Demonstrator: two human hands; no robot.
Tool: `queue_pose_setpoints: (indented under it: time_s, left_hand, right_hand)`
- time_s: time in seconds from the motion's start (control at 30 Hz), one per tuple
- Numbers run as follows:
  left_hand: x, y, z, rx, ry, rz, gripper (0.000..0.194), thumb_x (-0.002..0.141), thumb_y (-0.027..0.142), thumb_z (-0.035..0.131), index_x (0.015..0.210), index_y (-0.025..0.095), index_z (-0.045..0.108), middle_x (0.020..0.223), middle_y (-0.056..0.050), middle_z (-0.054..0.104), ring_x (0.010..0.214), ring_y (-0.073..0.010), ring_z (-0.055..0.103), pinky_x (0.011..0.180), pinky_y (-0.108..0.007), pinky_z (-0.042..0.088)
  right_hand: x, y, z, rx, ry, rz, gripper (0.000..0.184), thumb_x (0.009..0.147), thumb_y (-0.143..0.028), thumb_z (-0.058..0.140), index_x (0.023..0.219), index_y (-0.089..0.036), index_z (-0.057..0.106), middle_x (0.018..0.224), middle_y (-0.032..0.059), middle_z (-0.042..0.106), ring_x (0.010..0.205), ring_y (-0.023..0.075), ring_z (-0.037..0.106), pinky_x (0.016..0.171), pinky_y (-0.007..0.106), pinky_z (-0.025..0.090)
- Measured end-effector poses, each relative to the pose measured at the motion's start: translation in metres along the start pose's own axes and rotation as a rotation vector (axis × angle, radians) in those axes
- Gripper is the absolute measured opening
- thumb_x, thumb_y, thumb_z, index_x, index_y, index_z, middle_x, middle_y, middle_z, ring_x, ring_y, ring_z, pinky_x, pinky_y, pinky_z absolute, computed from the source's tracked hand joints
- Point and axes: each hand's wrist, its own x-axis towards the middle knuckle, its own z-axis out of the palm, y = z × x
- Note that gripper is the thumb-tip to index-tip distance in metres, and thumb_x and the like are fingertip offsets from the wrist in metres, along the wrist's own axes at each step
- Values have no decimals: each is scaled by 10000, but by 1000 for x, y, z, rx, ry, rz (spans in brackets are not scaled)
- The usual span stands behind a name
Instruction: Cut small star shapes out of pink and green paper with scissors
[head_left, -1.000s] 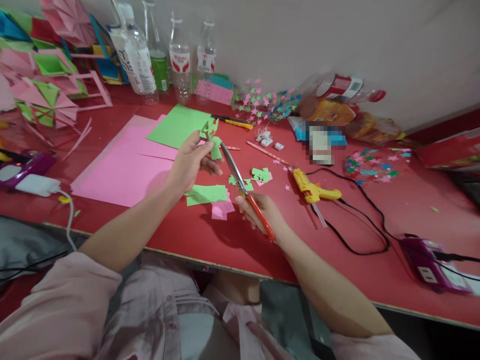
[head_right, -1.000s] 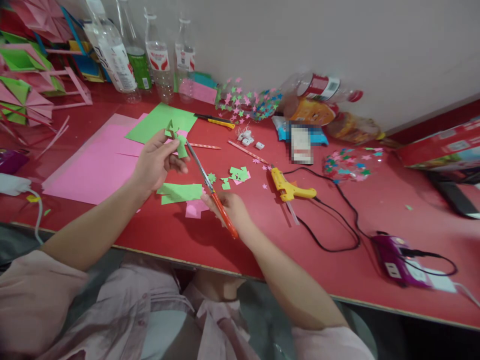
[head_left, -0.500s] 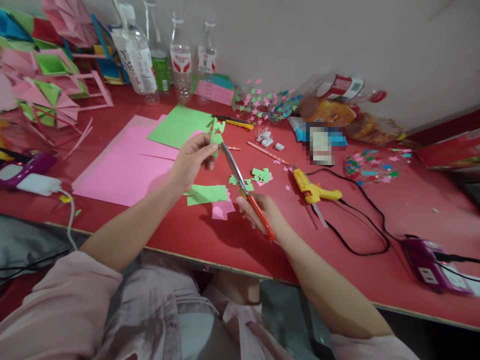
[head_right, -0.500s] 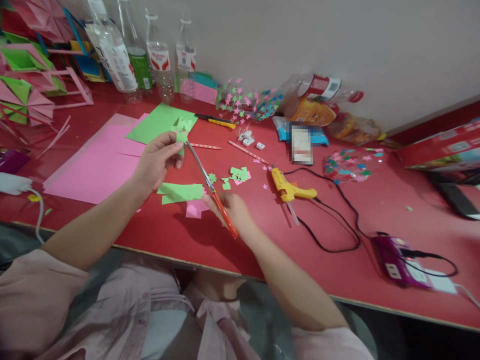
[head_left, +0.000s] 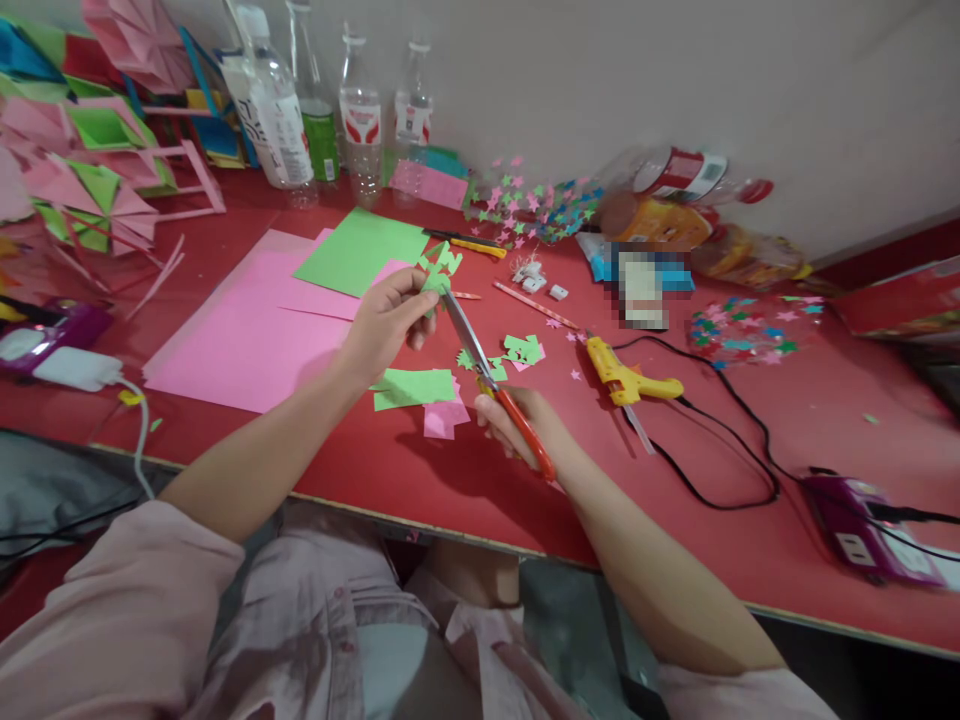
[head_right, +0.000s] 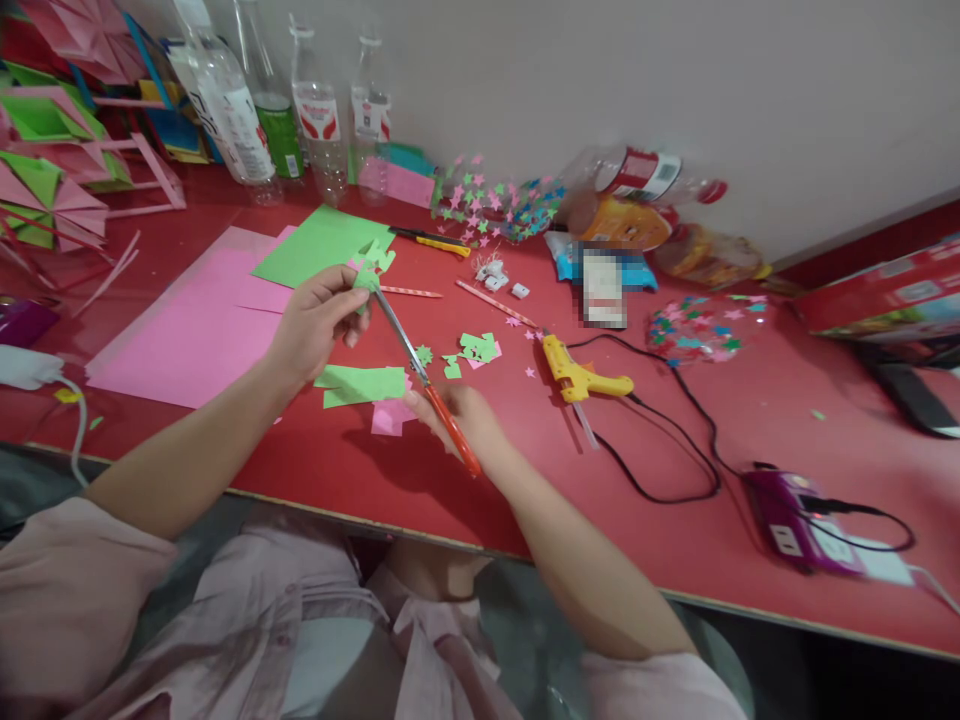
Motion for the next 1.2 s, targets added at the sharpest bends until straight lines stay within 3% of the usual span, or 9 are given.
queue_pose_setpoints:
  time_s: [0.93, 1.2]
  left_hand:
    - [1, -1, -2, 23, 21, 14, 158, 820, 144, 557, 674, 178, 505, 498, 61, 524, 377, -19, 410, 387, -148, 302]
    - [1, 3, -3, 35, 8, -4, 165, 814, 159, 568, 665, 178, 499, 483, 63, 521, 365, -18, 395, 382, -153, 292]
  right_hand:
    - [-3, -4, 0, -7, 7, -11, 492, 802, -649, 569, 607, -202, 500, 447, -49, 414, 356, 77, 375, 374, 228, 336]
    - [-4, -9, 1, 4, 45, 58, 496, 803, -646, 565, 604, -196, 505, 474, -18, 476, 384, 88, 425, 345, 207, 329]
